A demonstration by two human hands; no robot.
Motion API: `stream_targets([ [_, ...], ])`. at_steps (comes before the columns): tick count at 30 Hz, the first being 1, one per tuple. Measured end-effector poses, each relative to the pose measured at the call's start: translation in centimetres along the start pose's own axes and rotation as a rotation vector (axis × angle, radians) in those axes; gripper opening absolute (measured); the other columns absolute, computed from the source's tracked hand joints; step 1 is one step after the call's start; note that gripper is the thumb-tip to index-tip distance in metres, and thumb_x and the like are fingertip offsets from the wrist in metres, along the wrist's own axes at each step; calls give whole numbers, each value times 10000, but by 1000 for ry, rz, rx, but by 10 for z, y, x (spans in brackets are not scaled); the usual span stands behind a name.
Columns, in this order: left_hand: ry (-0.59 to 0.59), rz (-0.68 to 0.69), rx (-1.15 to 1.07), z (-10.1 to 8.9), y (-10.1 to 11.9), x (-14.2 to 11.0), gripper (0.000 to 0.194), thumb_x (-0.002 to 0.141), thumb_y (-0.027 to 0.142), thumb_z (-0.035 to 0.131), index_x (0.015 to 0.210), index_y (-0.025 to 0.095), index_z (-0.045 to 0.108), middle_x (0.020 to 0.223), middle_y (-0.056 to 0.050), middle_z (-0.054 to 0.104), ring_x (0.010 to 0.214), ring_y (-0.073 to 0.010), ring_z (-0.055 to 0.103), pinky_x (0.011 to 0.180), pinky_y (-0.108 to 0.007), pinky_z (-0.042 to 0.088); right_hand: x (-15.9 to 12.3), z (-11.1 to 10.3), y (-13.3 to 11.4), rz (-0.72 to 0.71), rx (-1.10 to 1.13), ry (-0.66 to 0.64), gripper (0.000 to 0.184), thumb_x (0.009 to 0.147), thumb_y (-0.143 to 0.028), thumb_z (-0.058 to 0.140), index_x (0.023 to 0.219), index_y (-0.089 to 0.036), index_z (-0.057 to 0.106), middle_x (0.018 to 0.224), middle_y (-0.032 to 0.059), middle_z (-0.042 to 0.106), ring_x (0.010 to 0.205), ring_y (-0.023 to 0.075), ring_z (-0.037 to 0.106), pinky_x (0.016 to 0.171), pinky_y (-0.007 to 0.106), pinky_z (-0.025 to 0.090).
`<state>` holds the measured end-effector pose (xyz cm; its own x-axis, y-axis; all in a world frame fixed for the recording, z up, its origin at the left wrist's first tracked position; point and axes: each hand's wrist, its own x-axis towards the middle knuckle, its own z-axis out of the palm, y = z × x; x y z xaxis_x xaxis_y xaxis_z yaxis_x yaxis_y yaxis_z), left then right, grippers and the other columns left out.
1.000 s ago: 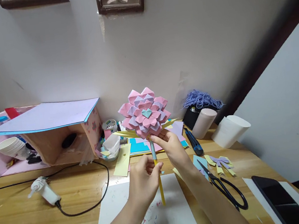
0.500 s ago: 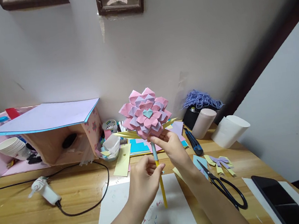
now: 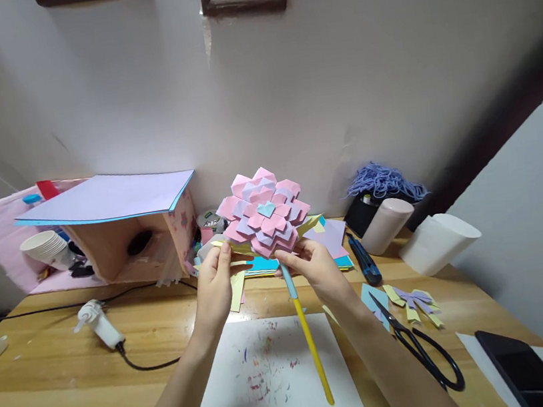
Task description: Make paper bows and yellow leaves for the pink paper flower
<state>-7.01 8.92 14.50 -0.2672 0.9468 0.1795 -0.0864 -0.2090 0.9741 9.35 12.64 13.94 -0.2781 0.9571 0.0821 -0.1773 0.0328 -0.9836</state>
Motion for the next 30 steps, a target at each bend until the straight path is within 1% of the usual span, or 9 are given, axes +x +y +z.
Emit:
stream_targets([
  [3,-7,14,2,-5,2,2,351,814,481,518,779,140,591,721,-39,653,731,-177,647,683,-286,525,0,2,3,4,5,-32,314,653,-381,727,835,-144,631,831,45,654,583,138,633,614,290,551],
  [7,-67,-20,-71,-12,3,7,351,790,494,546,750,148,589,687,-33,653,695,-169,643,645,-266,518,-1,2,5,5,-2,-72,297,671,-373,717,855,-153,638,843,38,651,620,146,646,636,292,553],
  [10,-87,-72,-116,-16,6,10,401,753,538,565,745,139,590,674,-47,657,684,-177,644,626,-267,515,-3,4,2,12,-17,-98,287,664,-373,720,824,-148,643,805,31,645,616,147,641,629,293,553],
  [13,-78,-120,-140,-19,8,13,456,724,575,574,780,124,611,667,-60,665,676,-186,650,625,-272,516,-4,7,0,24,-7,-109,295,648,-381,728,798,-141,645,812,41,650,596,144,631,615,303,558],
  [16,-65,-123,-161,-19,8,13,481,737,586,550,847,125,633,714,-65,687,695,-185,657,630,-261,515,-3,9,1,17,14,-106,290,646,-378,729,799,-144,650,826,44,655,598,143,628,618,309,559],
  [21,-84,-116,-213,-15,7,11,576,793,631,412,854,119,667,772,-95,708,777,-211,661,667,-281,520,-2,7,4,-15,18,-79,295,669,-357,716,881,-162,654,858,45,667,631,148,636,637,308,550],
  [24,-106,-101,-256,-10,7,9,578,805,618,402,889,114,672,815,-104,712,831,-225,657,707,-303,522,-2,7,5,-25,23,-66,315,678,-367,707,906,-161,639,901,58,668,626,155,646,634,307,548],
  [27,-76,-70,-297,-7,6,7,539,817,587,413,942,126,664,872,-93,713,869,-222,651,740,-310,520,-2,8,7,-36,42,-68,308,695,-372,696,914,-168,623,933,57,665,603,150,655,633,301,545],
  [30,-85,-43,-313,-7,5,6,559,828,595,379,932,128,667,910,-98,709,910,-226,641,767,-318,516,-3,10,7,-36,51,-71,311,708,-372,688,934,-173,610,964,59,659,604,148,661,629,292,544],
])
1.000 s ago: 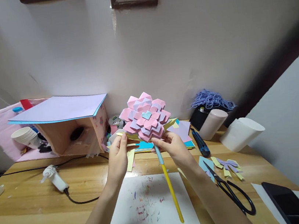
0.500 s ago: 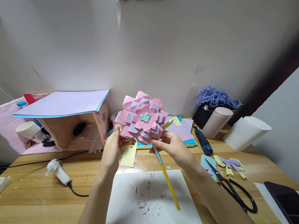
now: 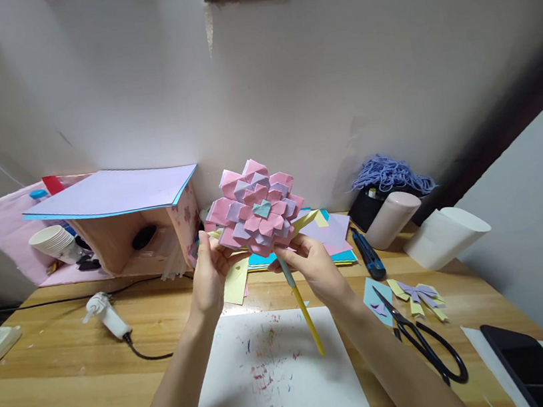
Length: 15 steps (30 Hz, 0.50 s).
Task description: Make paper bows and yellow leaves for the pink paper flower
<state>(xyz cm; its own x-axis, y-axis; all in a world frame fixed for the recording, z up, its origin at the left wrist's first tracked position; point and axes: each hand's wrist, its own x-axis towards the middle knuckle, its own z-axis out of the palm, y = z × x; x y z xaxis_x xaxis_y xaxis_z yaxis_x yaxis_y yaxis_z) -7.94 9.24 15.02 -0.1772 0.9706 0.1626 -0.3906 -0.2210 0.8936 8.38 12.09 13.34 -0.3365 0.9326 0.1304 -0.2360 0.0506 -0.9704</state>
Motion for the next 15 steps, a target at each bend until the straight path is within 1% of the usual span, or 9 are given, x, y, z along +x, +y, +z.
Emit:
stream_targets([
  [2,-6,17,10,-1,0,0,582,831,609,352,916,128,669,927,-104,705,932,-231,634,775,-321,514,0,1,0,8,4,6,319,705,-377,691,931,-170,602,955,60,660,604,149,662,630,292,546],
  [6,22,30,43,-1,-1,0,630,818,650,315,919,131,658,963,-111,693,960,-241,621,773,-326,513,0,3,-3,21,10,13,327,693,-392,696,905,-165,594,907,54,664,604,154,664,641,302,550],
  [8,22,25,48,0,-4,-1,688,805,688,263,950,131,641,986,-117,684,963,-248,618,763,-334,513,1,3,-4,21,1,21,329,686,-392,700,899,-162,597,854,46,665,602,159,662,638,305,548],
  [10,-4,32,52,3,-8,-4,736,792,715,213,1003,137,615,1022,-119,670,968,-252,614,756,-340,513,1,4,-4,18,-5,27,330,682,-387,701,898,-159,602,816,43,666,612,165,662,637,307,548],
  [11,-21,44,63,5,-11,-6,734,789,718,216,1026,141,604,1041,-118,662,973,-252,610,756,-340,511,1,4,-4,14,-3,26,327,684,-384,699,900,-158,605,819,45,668,626,169,663,643,309,548],
  [12,-39,57,91,8,-15,-9,701,789,708,259,1038,146,597,1059,-116,655,979,-251,606,762,-337,508,1,4,-3,10,3,22,323,687,-381,696,905,-158,608,837,50,672,652,174,666,657,312,548],
  [13,-52,72,136,10,-18,-12,636,786,678,346,1038,150,595,1067,-113,650,980,-250,604,772,-331,502,1,4,-2,4,11,19,320,692,-377,692,913,-160,611,866,56,675,691,182,669,678,317,547],
  [15,-54,79,259,16,-23,-17,468,744,543,571,1000,151,601,1041,-104,657,945,-240,615,789,-317,491,0,4,0,-10,28,22,316,696,-368,691,928,-167,619,918,63,678,781,198,666,728,328,542],
])
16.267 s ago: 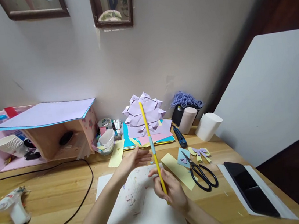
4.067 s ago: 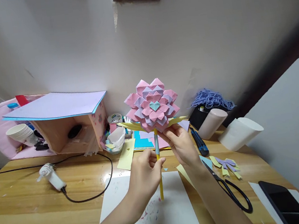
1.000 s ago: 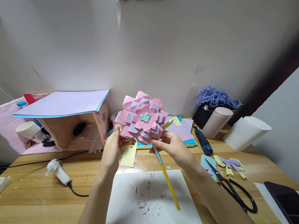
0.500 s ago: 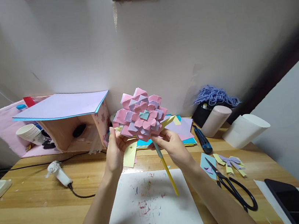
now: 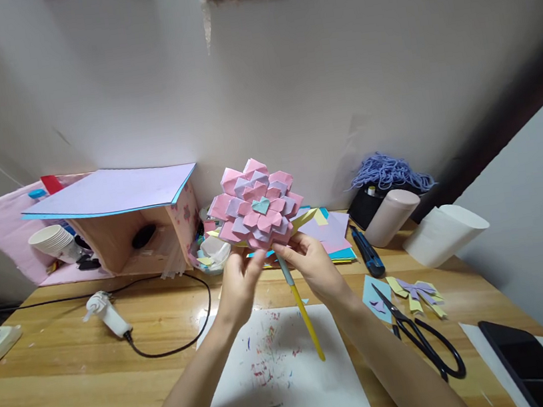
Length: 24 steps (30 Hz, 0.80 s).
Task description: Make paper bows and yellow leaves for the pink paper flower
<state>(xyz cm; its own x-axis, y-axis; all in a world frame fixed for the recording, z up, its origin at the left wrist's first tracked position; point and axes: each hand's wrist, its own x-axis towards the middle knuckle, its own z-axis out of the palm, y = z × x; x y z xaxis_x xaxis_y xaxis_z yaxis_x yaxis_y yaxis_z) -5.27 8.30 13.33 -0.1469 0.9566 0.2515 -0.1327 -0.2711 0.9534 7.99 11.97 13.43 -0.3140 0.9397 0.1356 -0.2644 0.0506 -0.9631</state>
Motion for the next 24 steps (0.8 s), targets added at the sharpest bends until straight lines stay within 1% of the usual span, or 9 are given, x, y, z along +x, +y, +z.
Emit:
stream_targets([
  [2,20,-22,78,6,-2,-3,362,698,400,684,943,147,603,967,-92,674,879,-225,633,790,-313,489,0,0,2,-8,8,4,318,689,-368,698,932,-175,628,939,64,682,854,212,653,768,337,534],
  [4,43,-35,70,10,-2,-2,297,704,351,688,898,144,600,898,-81,683,829,-213,642,784,-321,494,-1,-1,4,-11,7,8,315,687,-376,700,922,-178,635,945,65,685,901,222,639,790,341,527],
  [7,51,-13,6,13,0,0,259,719,333,674,883,148,596,899,-75,684,864,-212,638,812,-324,489,-2,-1,2,-10,-4,7,304,708,-386,681,921,-174,638,957,70,685,948,228,622,811,338,516],
  [10,51,-7,13,14,1,-1,291,710,323,682,928,159,580,957,-75,672,924,-212,625,841,-323,477,-2,0,1,-26,8,16,287,727,-376,669,924,-170,640,943,68,687,935,218,623,818,328,502],
  [13,45,-86,117,17,2,-8,337,718,345,673,977,167,551,978,-78,653,910,-202,623,815,-318,483,-1,2,3,-49,38,56,253,732,-354,669,899,-165,645,911,61,690,876,193,628,806,307,489],
  [15,26,-159,191,18,1,-13,339,723,379,662,956,162,545,943,-75,643,858,-193,624,763,-310,494,0,2,6,-53,48,86,241,730,-348,673,879,-161,649,892,55,688,853,180,621,791,292,482],
  [17,-14,-202,223,20,1,-17,322,747,403,630,934,157,538,902,-68,628,806,-182,619,711,-307,503,0,2,7,-46,38,101,247,719,-357,680,859,-156,651,861,50,685,835,180,615,759,283,480],
  [21,-66,-155,230,21,-1,-18,249,806,365,561,945,162,525,890,-61,621,796,-175,617,718,-312,507,1,1,3,-32,26,60,272,708,-369,684,889,-168,660,854,44,687,857,195,614,763,294,475],
  [24,-20,-102,259,22,-2,-16,178,798,306,571,904,168,532,910,-70,643,854,-195,626,766,-314,491,1,0,1,-39,47,44,250,705,-353,689,886,-182,667,882,45,695,869,197,620,793,306,472],
])
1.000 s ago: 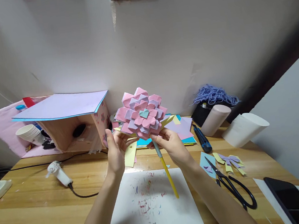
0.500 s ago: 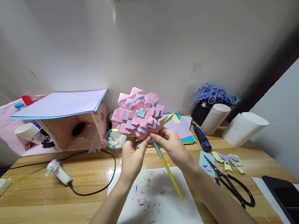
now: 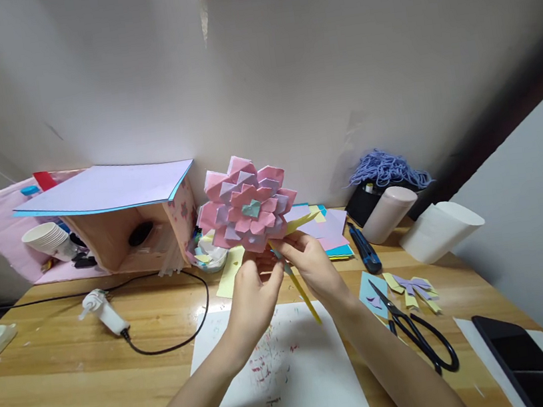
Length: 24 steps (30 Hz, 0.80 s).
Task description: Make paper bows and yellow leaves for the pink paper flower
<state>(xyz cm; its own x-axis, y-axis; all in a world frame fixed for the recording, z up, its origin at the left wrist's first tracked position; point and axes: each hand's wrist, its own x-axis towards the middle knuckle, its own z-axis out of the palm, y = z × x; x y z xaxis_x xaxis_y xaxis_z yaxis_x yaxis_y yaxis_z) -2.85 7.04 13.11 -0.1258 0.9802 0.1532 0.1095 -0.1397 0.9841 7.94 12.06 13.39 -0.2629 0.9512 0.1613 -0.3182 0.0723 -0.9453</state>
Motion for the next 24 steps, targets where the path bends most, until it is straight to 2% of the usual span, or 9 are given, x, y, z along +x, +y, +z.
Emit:
stream_targets([
  [3,43,21,-104,3,3,1,216,789,281,588,960,181,502,994,-82,652,954,-204,617,845,-323,470,1,0,4,-17,22,5,227,704,-341,690,865,-182,670,887,56,696,880,212,620,808,332,478],
  [7,62,44,-241,8,4,0,280,778,284,612,992,187,460,1036,-96,648,1016,-217,601,890,-347,457,0,4,12,-42,41,95,236,701,-357,687,856,-181,660,898,64,694,916,221,614,851,352,471],
  [9,88,72,-222,10,1,-1,274,784,272,606,996,184,457,1048,-98,637,1030,-217,591,889,-344,455,-1,7,12,-39,77,105,254,704,-355,685,887,-183,649,934,64,691,932,216,613,870,349,464],
  [12,99,105,-145,10,-4,-1,242,805,260,576,1005,183,463,1072,-96,612,1039,-207,578,874,-325,455,-3,9,10,-25,118,54,278,725,-348,670,948,-185,643,987,64,683,951,205,611,890,340,454],
  [19,70,93,-33,-2,-1,4,163,776,234,598,893,183,495,888,-52,624,866,-186,608,769,-304,470,3,-4,4,-4,-12,-57,280,753,-360,644,979,-196,668,998,47,685,947,190,607,880,317,443],
  [24,56,2,-137,-11,6,9,326,681,202,683,925,195,467,744,13,620,737,-154,615,710,-283,474,8,-13,1,0,-112,-134,286,761,-400,631,964,-205,682,929,28,696,862,173,611,839,306,446],
])
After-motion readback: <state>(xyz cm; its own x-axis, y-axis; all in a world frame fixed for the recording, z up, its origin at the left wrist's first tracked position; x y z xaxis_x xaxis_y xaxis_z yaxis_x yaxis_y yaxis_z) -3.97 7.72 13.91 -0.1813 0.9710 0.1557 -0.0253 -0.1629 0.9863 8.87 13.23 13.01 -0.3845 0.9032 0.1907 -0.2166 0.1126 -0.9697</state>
